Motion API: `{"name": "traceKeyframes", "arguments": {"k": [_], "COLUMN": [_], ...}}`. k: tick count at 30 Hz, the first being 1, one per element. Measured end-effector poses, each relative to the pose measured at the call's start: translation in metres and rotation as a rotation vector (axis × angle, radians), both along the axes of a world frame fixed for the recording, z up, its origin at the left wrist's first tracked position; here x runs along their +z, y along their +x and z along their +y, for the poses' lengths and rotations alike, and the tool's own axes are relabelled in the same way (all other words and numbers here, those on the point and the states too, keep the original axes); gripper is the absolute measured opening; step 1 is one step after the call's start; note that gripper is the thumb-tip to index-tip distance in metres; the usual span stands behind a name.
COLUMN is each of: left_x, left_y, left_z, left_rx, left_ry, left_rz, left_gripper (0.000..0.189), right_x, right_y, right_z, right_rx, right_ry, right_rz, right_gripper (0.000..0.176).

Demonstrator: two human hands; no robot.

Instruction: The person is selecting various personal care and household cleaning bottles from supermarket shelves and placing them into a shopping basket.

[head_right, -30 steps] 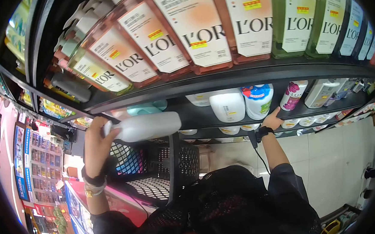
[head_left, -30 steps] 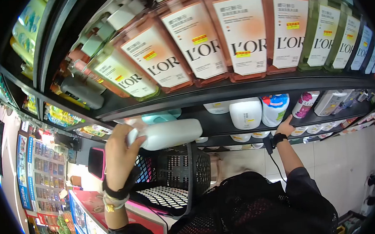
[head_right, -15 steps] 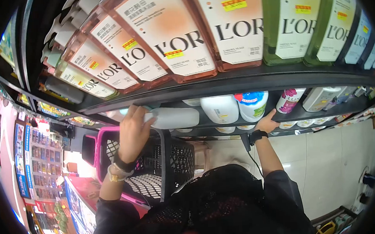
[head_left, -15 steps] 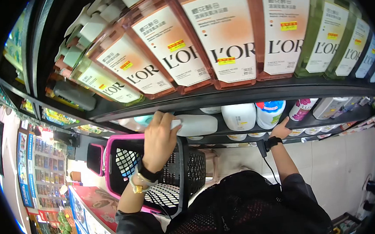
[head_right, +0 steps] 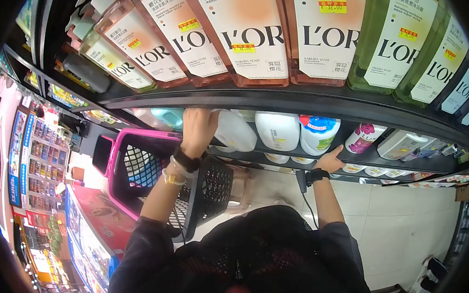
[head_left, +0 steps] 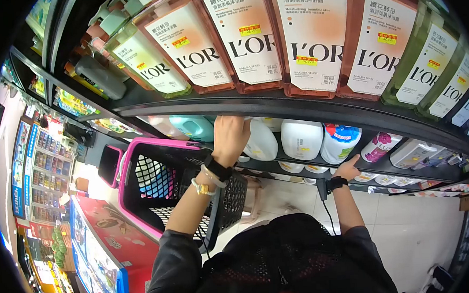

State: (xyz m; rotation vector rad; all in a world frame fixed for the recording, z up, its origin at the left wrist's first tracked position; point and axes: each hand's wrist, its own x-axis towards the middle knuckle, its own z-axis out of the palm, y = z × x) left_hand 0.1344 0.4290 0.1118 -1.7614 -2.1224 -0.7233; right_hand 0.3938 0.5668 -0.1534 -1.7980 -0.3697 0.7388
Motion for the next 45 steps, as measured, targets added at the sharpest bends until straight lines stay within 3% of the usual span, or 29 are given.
{"name": "traceKeyframes", "arguments": {"k": [3,8,11,12,13,15,17,19,20,21,22,23,24,25,29,31,33,41,45], "left_x": [-0.006,-0.020,-0.032,-0.029,-0.038,-0.033,-0.027,-0.036,-0.035,-0.034,-0.034,-0.036,-0.042,-0.050,-0.096,-0.085,-0.123,-0.113,-0.120], "left_y": [-0.003,-0.004,0.001,0.009,0.007,0.028,0.042,0.046,0.050,0.055,0.059,0.064,0.067,0.069,0.086,0.090,0.091,0.094,0.093], "left_z": [0.014,0.029,0.031,0.025,0.020,-0.005,-0.039,-0.080,-0.103,-0.128,-0.154,-0.178,-0.202,-0.224,-0.282,-0.278,-0.285,-0.275,-0.275], "left_rx": [-0.059,0.043,-0.031,0.008,0.034,0.143,0.125,0.167,0.233,0.306,0.400,0.495,0.568,0.639,0.816,0.899,0.807,0.865,0.878], "left_ry": [0.178,0.065,0.208,0.143,0.039,-0.013,-0.025,-0.048,-0.119,-0.189,-0.237,-0.285,-0.324,-0.365,-0.516,-0.650,-0.224,-0.196,-0.216], "left_rz": [0.064,0.113,0.184,0.211,0.207,-0.070,-0.157,-0.192,-0.184,-0.182,-0.143,-0.111,-0.078,-0.052,-0.071,-0.485,-0.026,-0.022,-0.002], "left_gripper": [0.017,0.017,0.020,0.022,0.037,0.059,0.077,0.080,0.079,0.077,0.078,0.078,0.079,0.080,0.062,0.049,0.041,0.036,0.036], "right_x": [0.005,0.005,0.001,0.002,-0.005,0.004,0.008,0.043,0.023,-0.035,-0.084,-0.087,0.045,0.021,0.060,0.071,0.078,0.078,0.037], "right_y": [0.000,0.000,0.003,0.004,0.004,0.002,0.008,0.006,0.010,0.025,0.038,0.037,0.009,0.019,-0.002,-0.009,-0.013,-0.019,-0.005], "right_z": [-0.001,-0.005,-0.002,-0.003,-0.001,-0.006,-0.005,-0.022,-0.019,0.001,0.019,0.020,-0.033,-0.019,-0.039,-0.043,-0.046,-0.044,-0.028], "right_rx": [0.020,0.040,0.072,0.086,0.076,0.063,0.171,0.262,0.285,0.342,0.331,0.304,0.303,0.337,0.294,0.323,0.334,0.222,0.158], "right_ry": [-0.012,0.027,-0.002,-0.032,-0.014,-0.036,-0.155,-0.061,0.061,0.102,0.118,0.274,0.128,-0.028,0.148,0.159,0.160,0.154,0.121], "right_rz": [-0.029,-0.009,-0.007,0.001,-0.034,-0.093,-0.098,-0.016,0.052,0.033,-0.018,-0.013,-0.052,0.056,0.013,0.072,0.117,0.167,0.149], "right_gripper": [0.078,0.077,0.079,0.079,0.079,0.080,0.084,0.087,0.088,0.089,0.070,0.071,0.072,0.076,0.077,0.076,0.076,0.076,0.076]}}
